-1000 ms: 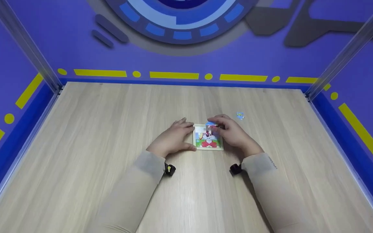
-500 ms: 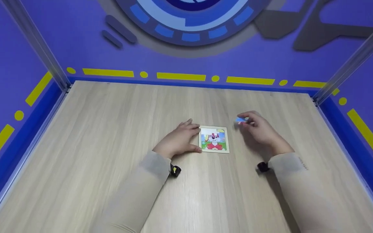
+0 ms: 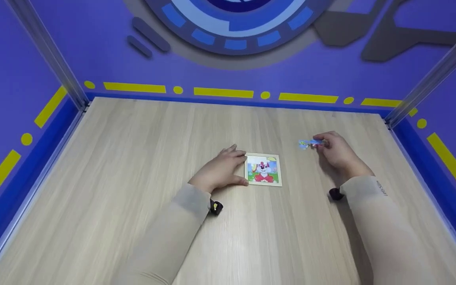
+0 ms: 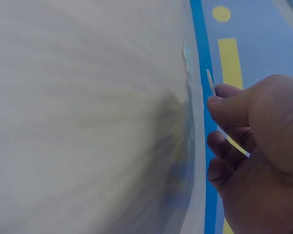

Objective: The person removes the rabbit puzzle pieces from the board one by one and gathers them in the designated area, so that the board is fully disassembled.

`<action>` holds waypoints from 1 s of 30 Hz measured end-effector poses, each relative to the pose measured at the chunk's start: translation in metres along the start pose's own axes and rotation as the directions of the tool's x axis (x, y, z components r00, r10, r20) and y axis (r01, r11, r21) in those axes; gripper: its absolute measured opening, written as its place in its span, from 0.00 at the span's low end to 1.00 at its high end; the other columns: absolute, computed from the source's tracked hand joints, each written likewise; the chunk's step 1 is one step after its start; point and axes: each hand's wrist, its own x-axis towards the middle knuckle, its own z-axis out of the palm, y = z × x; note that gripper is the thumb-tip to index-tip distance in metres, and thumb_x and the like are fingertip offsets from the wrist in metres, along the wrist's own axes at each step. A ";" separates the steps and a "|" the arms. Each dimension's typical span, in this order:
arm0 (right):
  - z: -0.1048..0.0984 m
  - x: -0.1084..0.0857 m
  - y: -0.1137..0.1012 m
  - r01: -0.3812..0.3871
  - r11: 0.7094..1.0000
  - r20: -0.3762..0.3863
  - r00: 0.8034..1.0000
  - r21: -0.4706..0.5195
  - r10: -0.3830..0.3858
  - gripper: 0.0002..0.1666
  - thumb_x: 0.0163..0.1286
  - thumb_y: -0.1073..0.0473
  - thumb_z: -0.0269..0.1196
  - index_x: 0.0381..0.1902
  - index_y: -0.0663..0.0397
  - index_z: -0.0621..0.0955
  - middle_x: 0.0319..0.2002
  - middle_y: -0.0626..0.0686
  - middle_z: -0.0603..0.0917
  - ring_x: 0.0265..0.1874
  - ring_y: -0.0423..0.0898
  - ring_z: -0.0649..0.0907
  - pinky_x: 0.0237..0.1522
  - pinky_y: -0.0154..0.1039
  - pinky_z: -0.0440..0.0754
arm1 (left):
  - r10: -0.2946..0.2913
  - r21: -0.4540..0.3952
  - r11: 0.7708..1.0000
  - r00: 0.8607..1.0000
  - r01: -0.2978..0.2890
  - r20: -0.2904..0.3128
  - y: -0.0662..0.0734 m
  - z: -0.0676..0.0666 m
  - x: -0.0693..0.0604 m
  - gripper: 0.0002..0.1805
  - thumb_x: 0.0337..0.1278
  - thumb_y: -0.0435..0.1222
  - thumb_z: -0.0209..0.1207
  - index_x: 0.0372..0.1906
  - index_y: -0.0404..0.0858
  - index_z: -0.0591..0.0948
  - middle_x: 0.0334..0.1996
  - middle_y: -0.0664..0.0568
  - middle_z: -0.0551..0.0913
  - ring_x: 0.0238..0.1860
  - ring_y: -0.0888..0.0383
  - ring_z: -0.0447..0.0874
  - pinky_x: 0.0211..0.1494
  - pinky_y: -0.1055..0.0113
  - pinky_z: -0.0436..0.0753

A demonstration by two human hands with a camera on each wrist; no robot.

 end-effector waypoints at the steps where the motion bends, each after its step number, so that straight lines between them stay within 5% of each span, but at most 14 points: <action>1: -0.001 0.001 0.002 -0.001 1.000 0.003 1.000 -0.010 0.001 0.25 0.88 0.67 0.57 0.78 0.66 0.77 0.78 0.72 0.72 0.81 0.72 0.71 0.87 0.74 0.66 | 0.000 -0.004 1.000 1.000 0.000 -0.001 0.000 0.000 0.000 0.51 0.66 0.57 0.78 0.86 0.39 0.73 0.91 0.50 0.66 0.96 0.44 0.46 1.00 0.50 0.47; 22: -0.007 0.001 0.015 -0.025 0.995 0.031 0.999 -0.092 0.028 0.27 0.88 0.68 0.52 0.80 0.64 0.76 0.82 0.71 0.68 0.85 0.75 0.60 0.90 0.75 0.59 | -0.005 -0.002 1.000 1.000 0.005 0.007 0.001 0.000 0.001 0.51 0.66 0.57 0.78 0.86 0.39 0.73 0.91 0.50 0.66 0.96 0.45 0.46 1.01 0.51 0.46; 30: 0.004 -0.004 -0.003 0.015 1.000 -0.063 0.998 0.017 -0.014 0.28 0.86 0.68 0.54 0.80 0.61 0.76 0.84 0.68 0.67 0.83 0.73 0.67 0.87 0.73 0.67 | 0.008 0.006 1.000 1.000 -0.008 0.004 -0.001 -0.001 0.001 0.51 0.66 0.57 0.78 0.86 0.38 0.73 0.91 0.48 0.66 0.96 0.43 0.46 1.01 0.50 0.46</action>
